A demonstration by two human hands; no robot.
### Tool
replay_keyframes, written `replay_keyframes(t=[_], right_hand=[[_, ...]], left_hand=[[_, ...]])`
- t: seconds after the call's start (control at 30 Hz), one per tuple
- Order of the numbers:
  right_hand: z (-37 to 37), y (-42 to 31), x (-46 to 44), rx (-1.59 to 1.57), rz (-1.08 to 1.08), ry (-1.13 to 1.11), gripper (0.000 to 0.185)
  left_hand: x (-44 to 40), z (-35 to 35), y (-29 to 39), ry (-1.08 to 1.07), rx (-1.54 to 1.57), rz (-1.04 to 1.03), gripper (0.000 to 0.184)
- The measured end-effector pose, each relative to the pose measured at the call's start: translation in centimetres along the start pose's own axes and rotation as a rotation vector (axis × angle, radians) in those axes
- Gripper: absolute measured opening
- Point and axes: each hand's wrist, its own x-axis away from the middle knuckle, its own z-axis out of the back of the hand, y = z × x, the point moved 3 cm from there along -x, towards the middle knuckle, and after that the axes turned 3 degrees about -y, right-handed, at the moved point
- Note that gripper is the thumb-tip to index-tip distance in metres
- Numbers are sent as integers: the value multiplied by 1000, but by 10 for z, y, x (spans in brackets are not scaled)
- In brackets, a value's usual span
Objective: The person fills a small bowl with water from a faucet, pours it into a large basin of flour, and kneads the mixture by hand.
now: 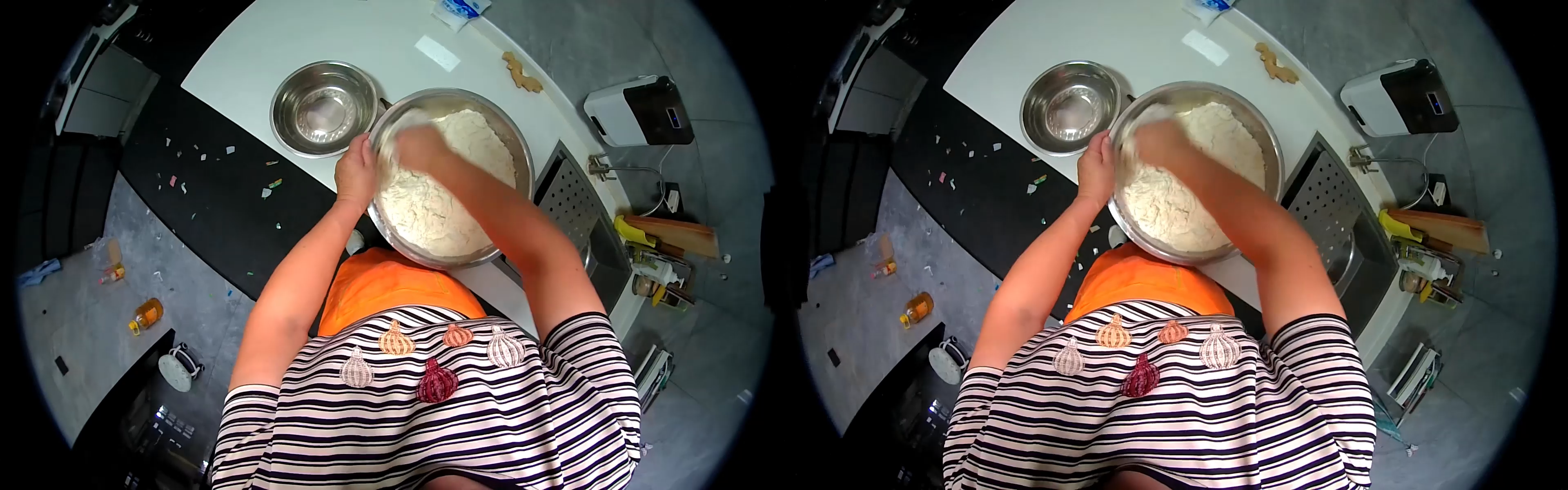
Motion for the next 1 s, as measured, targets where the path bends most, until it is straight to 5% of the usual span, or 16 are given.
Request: replay_keyframes(t=[0.07, 0.2, 0.27, 0.4, 0.63, 1.0], right_hand=[[11, 57, -8, -170, -403, 218, 24], [12, 64, 3, -36, -559, 351, 19], [-4, 36, -15, -11, -453, 250, 16], [-17, -33, 24, 14, 122, -24, 19], [-25, -61, 109, -132, 182, -24, 24], [-7, 45, 18, 131, -192, 145, 28]], left_hand=[[2, 1, 1, 11, -18, 15, 28], [1, 3, 4, 24, -58, 2, 27], [1, 2, 3, 34, -47, -9, 26], [1, 1, 1, 50, -55, -18, 26], [2, 3, 4, 11, -23, -9, 28], [1, 3, 3, 22, -52, 3, 26]])
